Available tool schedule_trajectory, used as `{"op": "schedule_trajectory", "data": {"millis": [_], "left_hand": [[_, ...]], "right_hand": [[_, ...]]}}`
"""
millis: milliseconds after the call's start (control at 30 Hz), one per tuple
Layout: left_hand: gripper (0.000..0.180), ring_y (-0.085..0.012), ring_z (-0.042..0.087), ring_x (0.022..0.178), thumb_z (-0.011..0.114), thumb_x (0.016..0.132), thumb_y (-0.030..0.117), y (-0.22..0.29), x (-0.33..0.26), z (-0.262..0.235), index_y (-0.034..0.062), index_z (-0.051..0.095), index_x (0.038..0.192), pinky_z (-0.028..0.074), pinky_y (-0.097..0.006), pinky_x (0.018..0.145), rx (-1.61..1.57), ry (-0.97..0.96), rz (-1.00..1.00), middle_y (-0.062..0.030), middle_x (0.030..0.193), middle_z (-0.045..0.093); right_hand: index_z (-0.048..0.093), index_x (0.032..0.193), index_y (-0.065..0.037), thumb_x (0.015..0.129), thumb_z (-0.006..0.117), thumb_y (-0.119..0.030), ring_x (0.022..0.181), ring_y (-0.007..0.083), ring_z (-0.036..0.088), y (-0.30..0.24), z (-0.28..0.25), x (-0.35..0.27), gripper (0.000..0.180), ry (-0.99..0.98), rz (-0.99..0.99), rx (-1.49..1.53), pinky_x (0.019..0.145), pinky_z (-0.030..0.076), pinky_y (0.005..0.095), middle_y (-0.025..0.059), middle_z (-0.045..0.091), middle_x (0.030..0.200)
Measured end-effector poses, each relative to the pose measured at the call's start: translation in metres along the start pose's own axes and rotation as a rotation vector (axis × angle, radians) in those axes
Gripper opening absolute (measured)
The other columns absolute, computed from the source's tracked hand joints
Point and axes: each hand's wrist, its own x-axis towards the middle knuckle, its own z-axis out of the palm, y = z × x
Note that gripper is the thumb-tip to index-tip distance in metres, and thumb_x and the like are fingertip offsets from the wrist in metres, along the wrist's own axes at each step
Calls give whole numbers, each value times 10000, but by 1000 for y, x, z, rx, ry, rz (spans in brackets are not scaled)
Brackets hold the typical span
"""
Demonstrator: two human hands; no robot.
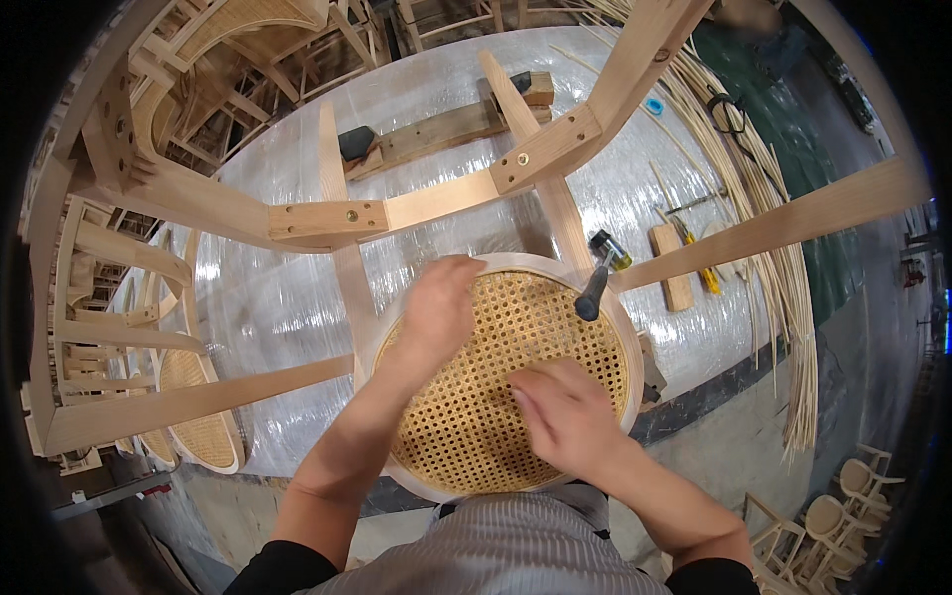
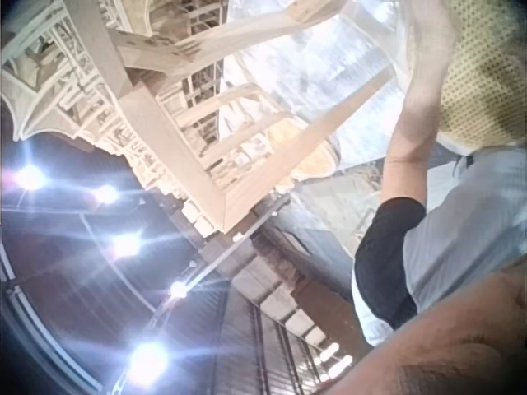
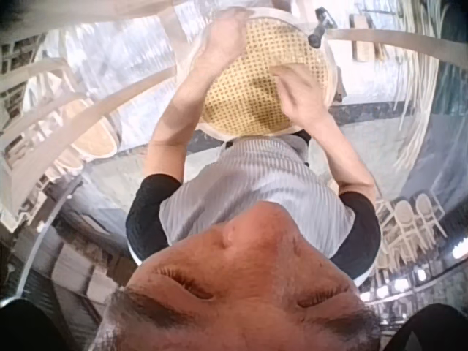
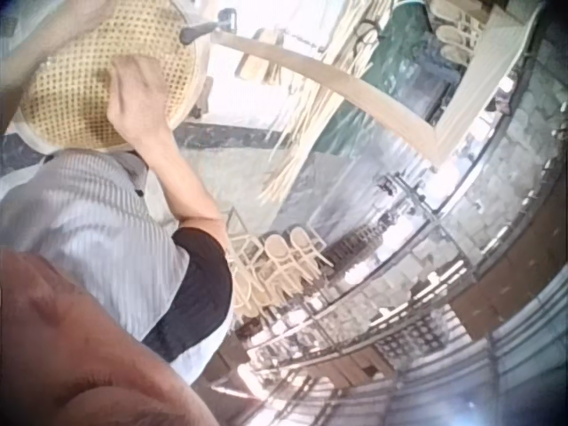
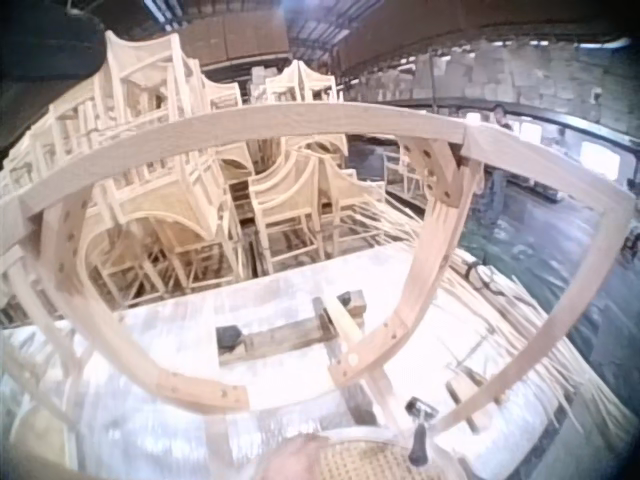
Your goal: The person weaves thin cane strips into the perforated seat of a wooden chair frame. They use a hammer to tap the strips into place and a utility knife to trim excess material, working around the perimeter of the seat.
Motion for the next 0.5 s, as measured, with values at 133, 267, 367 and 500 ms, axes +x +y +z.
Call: {"op": "schedule_trajectory", "data": {"millis": [133, 267, 367, 500], "left_hand": [[385, -397, 616, 1181, 631, 853, -44, 18, -5, 27, -50, 707, 1230, 513, -472, 1040, 59, 13, 102, -196, 1269, 662], [385, -397, 581, 1181, 632, 862, -21, 25, -2, 42, -48, 690, 1242, 494, -471, 1044, 97, -19, 64, -187, 1254, 631], [388, -396, 574, 1151, 637, 855, -20, 23, 1, 50, -46, 691, 1239, 492, -472, 1025, 73, 20, 55, -187, 1237, 627], [353, -400, 587, 1099, 648, 840, -20, 20, 3, 56, -40, 719, 1185, 499, -481, 995, 42, 75, 37, -186, 1183, 651]], "right_hand": [[676, 1240, 8, 892, 693, 26, 1184, 394, 616, 51, 53, 29, 350, 114, 57, -332, 1032, 505, 507, 196, 636, 1283], [681, 1258, 14, 846, 710, 32, 1170, 386, 597, 88, 69, 53, 413, 173, 51, -414, 1022, 489, 493, 177, 621, 1308], [715, 1211, 15, 802, 724, 41, 1090, 362, 609, 99, 72, 60, 410, 185, 60, -407, 963, 501, 470, 157, 659, 1228], [713, 1206, 15, 814, 715, 64, 1100, 400, 625, 103, 72, 63, 395, 135, 125, -420, 963, 542, 468, 187, 678, 1197]]}}
